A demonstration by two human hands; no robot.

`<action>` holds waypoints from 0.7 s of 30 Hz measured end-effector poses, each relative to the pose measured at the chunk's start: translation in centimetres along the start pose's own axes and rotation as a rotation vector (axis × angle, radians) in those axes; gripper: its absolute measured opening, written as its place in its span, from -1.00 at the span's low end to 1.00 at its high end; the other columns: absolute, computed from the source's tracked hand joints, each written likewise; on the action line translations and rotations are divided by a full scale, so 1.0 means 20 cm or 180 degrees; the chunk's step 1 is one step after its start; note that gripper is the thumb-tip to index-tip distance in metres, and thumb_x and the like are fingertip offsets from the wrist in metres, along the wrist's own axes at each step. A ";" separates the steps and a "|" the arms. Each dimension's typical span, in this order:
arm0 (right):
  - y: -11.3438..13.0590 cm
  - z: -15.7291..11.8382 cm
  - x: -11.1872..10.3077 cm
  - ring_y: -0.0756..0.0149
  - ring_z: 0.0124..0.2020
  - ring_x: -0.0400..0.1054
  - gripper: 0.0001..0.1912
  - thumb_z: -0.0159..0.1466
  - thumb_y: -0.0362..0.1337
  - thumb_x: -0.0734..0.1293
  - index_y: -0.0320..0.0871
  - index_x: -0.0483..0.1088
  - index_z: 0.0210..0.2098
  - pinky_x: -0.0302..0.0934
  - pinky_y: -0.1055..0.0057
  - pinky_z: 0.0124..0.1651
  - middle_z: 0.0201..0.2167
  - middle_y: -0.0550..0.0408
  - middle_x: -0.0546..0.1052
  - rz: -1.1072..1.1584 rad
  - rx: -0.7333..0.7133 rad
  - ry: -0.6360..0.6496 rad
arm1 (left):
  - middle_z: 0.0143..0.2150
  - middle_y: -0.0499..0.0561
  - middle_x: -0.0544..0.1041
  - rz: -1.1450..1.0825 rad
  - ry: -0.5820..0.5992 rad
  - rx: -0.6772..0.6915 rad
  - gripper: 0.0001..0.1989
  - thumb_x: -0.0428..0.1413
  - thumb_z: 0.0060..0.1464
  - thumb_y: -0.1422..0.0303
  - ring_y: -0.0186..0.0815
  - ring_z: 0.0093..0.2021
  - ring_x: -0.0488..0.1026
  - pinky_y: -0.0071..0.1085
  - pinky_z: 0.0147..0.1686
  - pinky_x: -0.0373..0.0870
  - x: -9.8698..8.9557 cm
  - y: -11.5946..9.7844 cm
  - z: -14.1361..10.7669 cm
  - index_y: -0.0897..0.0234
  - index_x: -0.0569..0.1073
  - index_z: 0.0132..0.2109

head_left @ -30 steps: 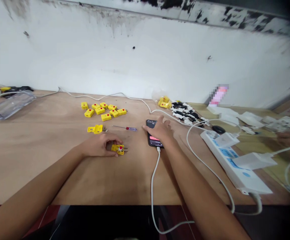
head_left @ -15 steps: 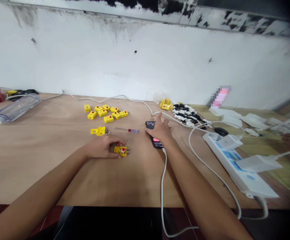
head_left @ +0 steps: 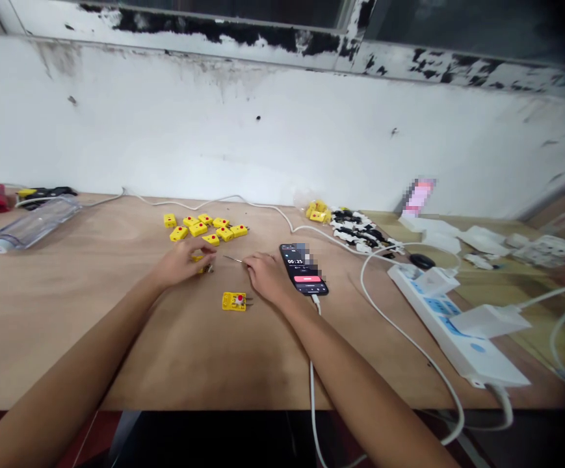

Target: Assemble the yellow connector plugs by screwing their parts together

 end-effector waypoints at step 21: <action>-0.09 -0.02 -0.04 0.18 -0.11 0.41 -0.74 0.29 -0.40 0.24 -0.17 0.56 -0.17 0.21 0.32 0.01 -0.14 -0.04 0.58 0.0352 0.0059 -0.0491 | -0.03 0.11 0.58 0.0819 0.0634 0.0824 -0.77 0.03 0.24 0.35 -0.15 0.02 0.48 -0.21 0.07 0.30 0.12 0.02 -0.09 0.26 0.54 -0.06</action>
Point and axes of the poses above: each hand's wrist, its own z-axis towards the middle knuckle, its own x-axis out of the palm, y = z × x, the point moved 7 cm from there along z, towards the middle knuckle
